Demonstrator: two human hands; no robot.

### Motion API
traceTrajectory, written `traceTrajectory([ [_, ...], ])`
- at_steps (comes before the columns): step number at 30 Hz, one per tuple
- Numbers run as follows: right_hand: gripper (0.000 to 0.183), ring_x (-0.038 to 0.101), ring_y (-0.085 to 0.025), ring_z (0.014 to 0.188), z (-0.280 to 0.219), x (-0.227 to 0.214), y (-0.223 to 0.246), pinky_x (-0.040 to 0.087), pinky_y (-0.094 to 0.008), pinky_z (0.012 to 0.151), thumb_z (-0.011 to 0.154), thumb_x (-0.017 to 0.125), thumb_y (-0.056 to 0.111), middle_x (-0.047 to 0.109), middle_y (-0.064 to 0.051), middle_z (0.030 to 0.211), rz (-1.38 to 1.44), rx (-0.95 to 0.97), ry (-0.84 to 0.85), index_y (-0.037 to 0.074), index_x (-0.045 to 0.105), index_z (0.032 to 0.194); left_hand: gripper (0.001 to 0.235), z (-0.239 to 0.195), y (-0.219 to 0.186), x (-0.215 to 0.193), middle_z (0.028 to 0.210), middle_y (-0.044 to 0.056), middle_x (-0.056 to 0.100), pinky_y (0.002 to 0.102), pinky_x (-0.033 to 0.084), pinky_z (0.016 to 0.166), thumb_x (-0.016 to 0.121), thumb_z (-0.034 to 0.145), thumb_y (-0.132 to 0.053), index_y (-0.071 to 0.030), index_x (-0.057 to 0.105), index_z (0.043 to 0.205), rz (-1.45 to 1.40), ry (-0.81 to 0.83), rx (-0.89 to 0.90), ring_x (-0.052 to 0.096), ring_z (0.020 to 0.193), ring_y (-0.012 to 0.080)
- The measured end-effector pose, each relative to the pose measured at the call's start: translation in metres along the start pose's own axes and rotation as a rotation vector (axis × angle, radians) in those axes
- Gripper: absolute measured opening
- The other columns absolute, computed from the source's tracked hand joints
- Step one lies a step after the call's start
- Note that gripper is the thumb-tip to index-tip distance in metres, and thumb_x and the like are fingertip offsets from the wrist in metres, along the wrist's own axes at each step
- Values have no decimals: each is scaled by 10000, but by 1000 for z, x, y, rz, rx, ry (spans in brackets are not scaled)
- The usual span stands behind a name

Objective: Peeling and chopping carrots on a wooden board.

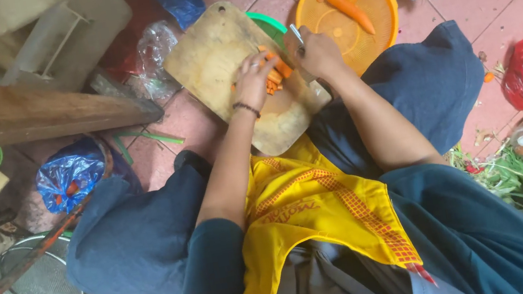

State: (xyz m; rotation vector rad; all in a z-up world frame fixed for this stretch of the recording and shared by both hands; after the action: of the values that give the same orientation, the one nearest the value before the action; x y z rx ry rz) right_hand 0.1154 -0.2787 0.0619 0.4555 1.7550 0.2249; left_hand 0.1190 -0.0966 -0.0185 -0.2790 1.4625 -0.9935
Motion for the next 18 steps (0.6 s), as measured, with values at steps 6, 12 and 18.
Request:
traceTrajectory([
  [6, 312, 686, -469, 921, -5, 8, -24, 532, -578, 795, 919, 668, 214, 704, -291, 952, -52, 53, 43, 19, 607, 1156, 454, 38, -18, 51, 1419, 27, 572, 677, 326, 1093, 480, 906, -167, -329, 633, 1301, 503, 390, 301, 438, 1391, 292],
  [12, 367, 679, -435, 984, -6, 21, -13, 534, -545, 824, 888, 709, 243, 715, -238, 1017, -86, 19, 149, 59, 633, 1196, 358, 50, 23, 20, 1364, 58, 586, 532, 445, 1019, 630, 929, -201, -263, 602, 1280, 495, 522, 119, 530, 1318, 258],
  [18, 393, 703, -361, 990, -24, 83, 38, 553, -483, 832, 784, 717, 172, 744, -124, 1042, 21, -339, 395, 211, 726, 1175, 520, 60, 81, -26, 1291, 118, 596, 520, 487, 942, 789, 850, -207, -241, 584, 1326, 488, 324, -119, 548, 1253, 331],
])
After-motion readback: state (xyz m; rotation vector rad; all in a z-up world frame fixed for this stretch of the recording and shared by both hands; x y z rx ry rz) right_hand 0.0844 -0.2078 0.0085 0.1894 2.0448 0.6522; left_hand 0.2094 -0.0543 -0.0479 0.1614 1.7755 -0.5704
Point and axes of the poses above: each hand's wrist, its own z-axis towards the middle knuckle, its own x-axis out of the palm, y = z × x, the point moved 10 cm from there along z, towards the middle knuckle
